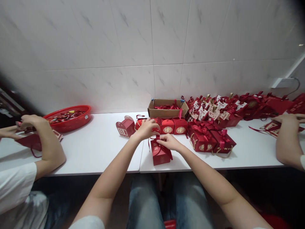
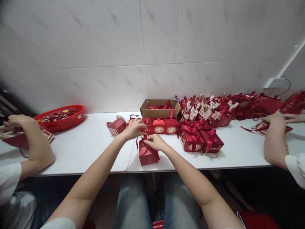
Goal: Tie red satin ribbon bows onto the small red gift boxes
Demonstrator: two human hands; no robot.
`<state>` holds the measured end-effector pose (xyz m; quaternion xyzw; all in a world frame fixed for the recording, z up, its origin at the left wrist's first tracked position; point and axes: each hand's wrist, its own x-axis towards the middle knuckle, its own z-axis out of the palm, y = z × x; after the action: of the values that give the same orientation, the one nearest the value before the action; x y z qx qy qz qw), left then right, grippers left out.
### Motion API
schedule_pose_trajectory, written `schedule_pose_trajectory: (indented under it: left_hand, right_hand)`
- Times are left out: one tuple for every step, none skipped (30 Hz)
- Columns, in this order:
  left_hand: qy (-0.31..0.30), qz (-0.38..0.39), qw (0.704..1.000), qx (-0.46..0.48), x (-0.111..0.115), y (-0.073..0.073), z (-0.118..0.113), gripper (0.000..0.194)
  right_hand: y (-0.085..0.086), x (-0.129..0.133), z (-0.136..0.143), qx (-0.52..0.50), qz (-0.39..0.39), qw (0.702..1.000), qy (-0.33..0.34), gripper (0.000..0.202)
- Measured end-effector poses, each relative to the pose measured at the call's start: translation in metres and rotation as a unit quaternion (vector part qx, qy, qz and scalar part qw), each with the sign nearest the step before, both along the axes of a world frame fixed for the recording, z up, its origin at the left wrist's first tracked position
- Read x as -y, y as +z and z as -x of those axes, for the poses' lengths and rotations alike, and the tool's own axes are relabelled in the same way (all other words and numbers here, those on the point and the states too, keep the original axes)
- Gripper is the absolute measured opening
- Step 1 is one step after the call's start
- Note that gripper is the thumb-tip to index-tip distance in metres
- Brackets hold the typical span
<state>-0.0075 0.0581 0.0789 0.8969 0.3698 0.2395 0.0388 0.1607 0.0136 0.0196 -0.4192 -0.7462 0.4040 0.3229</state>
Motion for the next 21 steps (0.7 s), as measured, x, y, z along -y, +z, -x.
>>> schedule_pose_trajectory:
  left_hand:
    - [0.045, -0.028, 0.998, 0.041, 0.001, -0.005, 0.001, 0.009]
    - [0.084, -0.036, 0.992, 0.085, 0.003, -0.011, 0.002, 0.011]
    - [0.108, -0.018, 0.986, 0.125, 0.007, -0.017, 0.005, 0.015]
    - [0.118, 0.025, 0.981, 0.155, 0.012, -0.023, 0.007, 0.022]
    - [0.116, 0.082, 0.975, 0.174, 0.018, -0.029, 0.010, 0.029]
    - [0.108, 0.138, 0.967, 0.183, 0.024, -0.036, 0.013, 0.033]
    - [0.097, 0.185, 0.959, 0.192, 0.028, -0.042, 0.015, 0.034]
    - [0.084, 0.221, 0.950, 0.202, 0.032, -0.048, 0.017, 0.034]
    - [0.071, 0.246, 0.941, 0.220, 0.035, -0.054, 0.018, 0.033]
    - [0.062, 0.263, 0.931, 0.246, 0.037, -0.060, 0.019, 0.032]
    - [0.057, 0.272, 0.921, 0.275, 0.038, -0.066, 0.019, 0.030]
    - [0.054, 0.276, 0.911, 0.302, 0.038, -0.070, 0.019, 0.029]
    - [0.053, 0.278, 0.902, 0.327, 0.038, -0.075, 0.019, 0.027]
    - [0.050, 0.278, 0.894, 0.346, 0.039, -0.078, 0.018, 0.026]
    - [0.044, 0.278, 0.889, 0.360, 0.039, -0.080, 0.017, 0.025]
    - [0.035, 0.277, 0.887, 0.368, 0.040, -0.082, 0.016, 0.024]
    - [0.024, 0.273, 0.886, 0.374, 0.041, -0.082, 0.015, 0.023]
    - [0.017, 0.265, 0.887, 0.377, 0.042, -0.082, 0.013, 0.022]
    - [0.015, 0.254, 0.890, 0.378, 0.043, -0.082, 0.011, 0.023]
    - [0.018, 0.242, 0.893, 0.378, 0.044, -0.082, 0.009, 0.024]
    - [0.024, 0.234, 0.897, 0.375, 0.044, -0.081, 0.008, 0.027]
  right_hand:
    - [-0.003, -0.001, 0.001, -0.023, 0.015, 1.000, -0.005, 0.031]
    - [-0.005, -0.002, 0.001, -0.044, 0.027, 0.999, -0.006, 0.031]
    - [-0.008, -0.003, 0.002, -0.061, 0.034, 0.998, -0.006, 0.031]
    - [-0.009, -0.003, 0.002, -0.073, 0.037, 0.997, -0.006, 0.031]
    - [-0.011, -0.003, 0.001, -0.083, 0.038, 0.996, -0.007, 0.032]
    - [-0.012, -0.003, 0.001, -0.091, 0.037, 0.995, -0.005, 0.032]
    - [-0.012, -0.002, 0.001, -0.098, 0.034, 0.995, -0.001, 0.032]
    - [-0.013, -0.002, 0.000, -0.103, 0.030, 0.994, 0.003, 0.033]
    - [-0.013, -0.001, 0.000, -0.109, 0.027, 0.994, 0.006, 0.033]
    - [-0.014, 0.000, 0.000, -0.120, 0.029, 0.992, 0.005, 0.033]
    - [-0.015, 0.000, -0.001, -0.135, 0.035, 0.990, -0.001, 0.032]
    - [-0.016, 0.001, -0.001, -0.153, 0.047, 0.987, -0.013, 0.030]
    - [-0.016, 0.002, 0.000, -0.171, 0.062, 0.983, -0.027, 0.028]
    - [-0.017, 0.002, 0.000, -0.186, 0.076, 0.979, -0.040, 0.027]
    - [-0.018, 0.003, 0.001, -0.194, 0.085, 0.976, -0.051, 0.027]
    - [-0.019, 0.003, 0.001, -0.198, 0.089, 0.975, -0.058, 0.028]
    - [-0.020, 0.003, 0.002, -0.198, 0.087, 0.974, -0.061, 0.027]
    - [-0.021, 0.003, 0.002, -0.199, 0.083, 0.974, -0.062, 0.028]
    - [-0.022, 0.003, 0.002, -0.202, 0.076, 0.975, -0.062, 0.028]
    - [-0.023, 0.003, 0.002, -0.204, 0.070, 0.974, -0.061, 0.029]
    - [-0.025, 0.003, 0.002, -0.207, 0.064, 0.974, -0.060, 0.030]
